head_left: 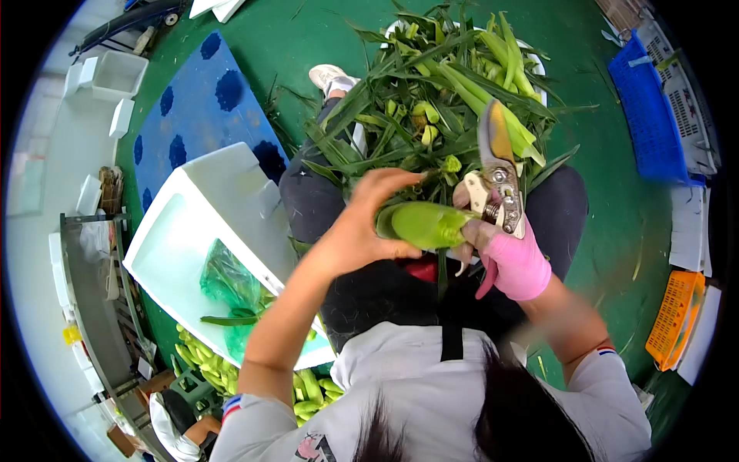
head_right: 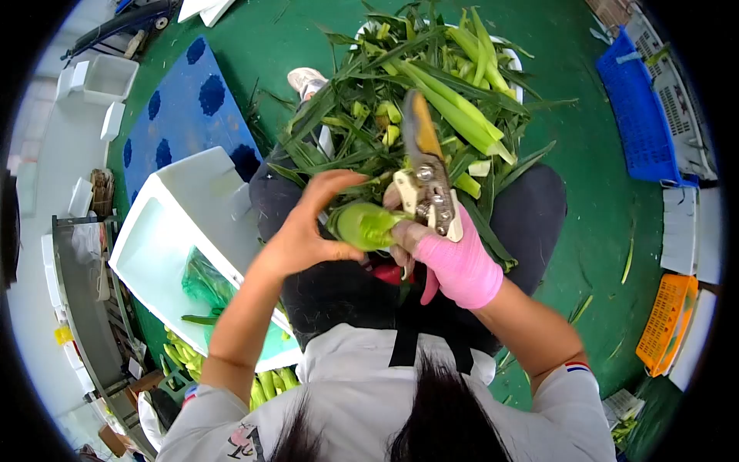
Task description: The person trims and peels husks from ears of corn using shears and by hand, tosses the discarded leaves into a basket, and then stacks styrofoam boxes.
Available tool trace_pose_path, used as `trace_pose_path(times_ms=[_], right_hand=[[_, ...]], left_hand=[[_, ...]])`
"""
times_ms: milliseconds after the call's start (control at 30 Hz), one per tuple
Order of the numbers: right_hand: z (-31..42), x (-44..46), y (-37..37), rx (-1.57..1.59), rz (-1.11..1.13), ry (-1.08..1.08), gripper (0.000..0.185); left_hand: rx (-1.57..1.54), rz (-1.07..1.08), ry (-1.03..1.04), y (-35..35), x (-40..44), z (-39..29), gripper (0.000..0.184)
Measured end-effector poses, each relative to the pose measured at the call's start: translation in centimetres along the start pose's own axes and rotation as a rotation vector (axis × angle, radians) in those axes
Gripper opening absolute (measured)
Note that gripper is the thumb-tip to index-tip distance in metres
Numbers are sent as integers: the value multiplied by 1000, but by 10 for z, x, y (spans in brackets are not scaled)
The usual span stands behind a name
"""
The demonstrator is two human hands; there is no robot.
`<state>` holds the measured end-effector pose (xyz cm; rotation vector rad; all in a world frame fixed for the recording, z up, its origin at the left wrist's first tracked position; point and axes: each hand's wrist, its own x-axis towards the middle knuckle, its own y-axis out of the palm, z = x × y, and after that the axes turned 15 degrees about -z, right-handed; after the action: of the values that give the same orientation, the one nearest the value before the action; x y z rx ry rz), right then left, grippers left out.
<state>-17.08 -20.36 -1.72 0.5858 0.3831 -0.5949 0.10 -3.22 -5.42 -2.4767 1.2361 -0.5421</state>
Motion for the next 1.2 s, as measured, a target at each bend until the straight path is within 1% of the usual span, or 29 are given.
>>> trace_pose_path(times_ms=[33,100,133,167,233,267,367,400,433,467,500,533,567,600,633,700,733,833,867,967,1000,1067,1100,1133,1167,1200], right_hand=[[1,3,4,-45,-49,-49,34],[-7,1,17,-134,-146,-121,34],[-10,-1,26,-156,-191,-101,34],[-14,-1,31,-90,-155,-101,32],[-32,8,36,-127,-111,-258,31],[-34,10,38,-156,-109,-272,31],[-36,15,35,-283,-99,-333,31],[-39,15,32,-343,-83,-354,31],[-41,14,30,-400,-66,-379,31],[-40,14,23,-408,-87,-304,34],[-29,6,24,-308,-130,-111,35],[-29,5,18,-161,-145,-67,34],[-29,6,14,-12,-160,-25,33],[-30,7,18,203,-130,-20,30],[-33,9,16,415,-142,33,30],[-29,11,0,852,98,195,34],[-28,15,-2,806,150,132,36],[-26,17,3,924,247,165,36],[-24,15,6,951,218,188,36],[-18,12,18,971,253,210,38],[-17,13,21,986,303,234,37],[-14,11,33,902,265,227,32],[-15,11,41,859,264,242,30],[-17,16,45,697,380,270,31],[-30,12,58,484,384,252,33],[-43,8,69,272,401,233,35]], left_hand=[[235,-264,14,3,-11,2,56],[13,-478,-328,12,-40,-5,35],[-14,-467,-237,13,-42,-21,27],[-47,-466,-241,18,-44,-32,28],[102,-478,-301,25,-31,-50,30],[80,-498,-364,30,-30,-45,32],[222,-434,-263,25,-27,-41,29],[297,-401,-180,23,-27,-35,27],[154,-351,-227,22,-28,-27,27],[11,-301,-267,20,-30,-16,27],[-132,-252,-306,20,-33,-6,27],[-480,-220,-461,22,-37,4,26],[-679,-216,-467,22,-40,11,28],[-940,-239,-503,24,-43,11,29],[-1202,-257,-527,27,-45,11,30],[-1474,-364,-665,35,-52,11,31],[-1559,-431,-759,40,-53,5,31],[-1718,-466,-740,46,-59,8,34],[-1768,-463,-739,46,-62,9,37],[-1740,-426,-674,34,-67,2,41],[-1728,-390,-633,27,-67,-1,39],[-1684,-337,-547,10,-71,-7,36],[-1674,-306,-514,3,-80,-3,55],[-1587,-116,-569,-8,-92,19,72],[-1483,48,-634,-21,-112,40,89],[-1333,112,-698,-31,-134,44,102]])
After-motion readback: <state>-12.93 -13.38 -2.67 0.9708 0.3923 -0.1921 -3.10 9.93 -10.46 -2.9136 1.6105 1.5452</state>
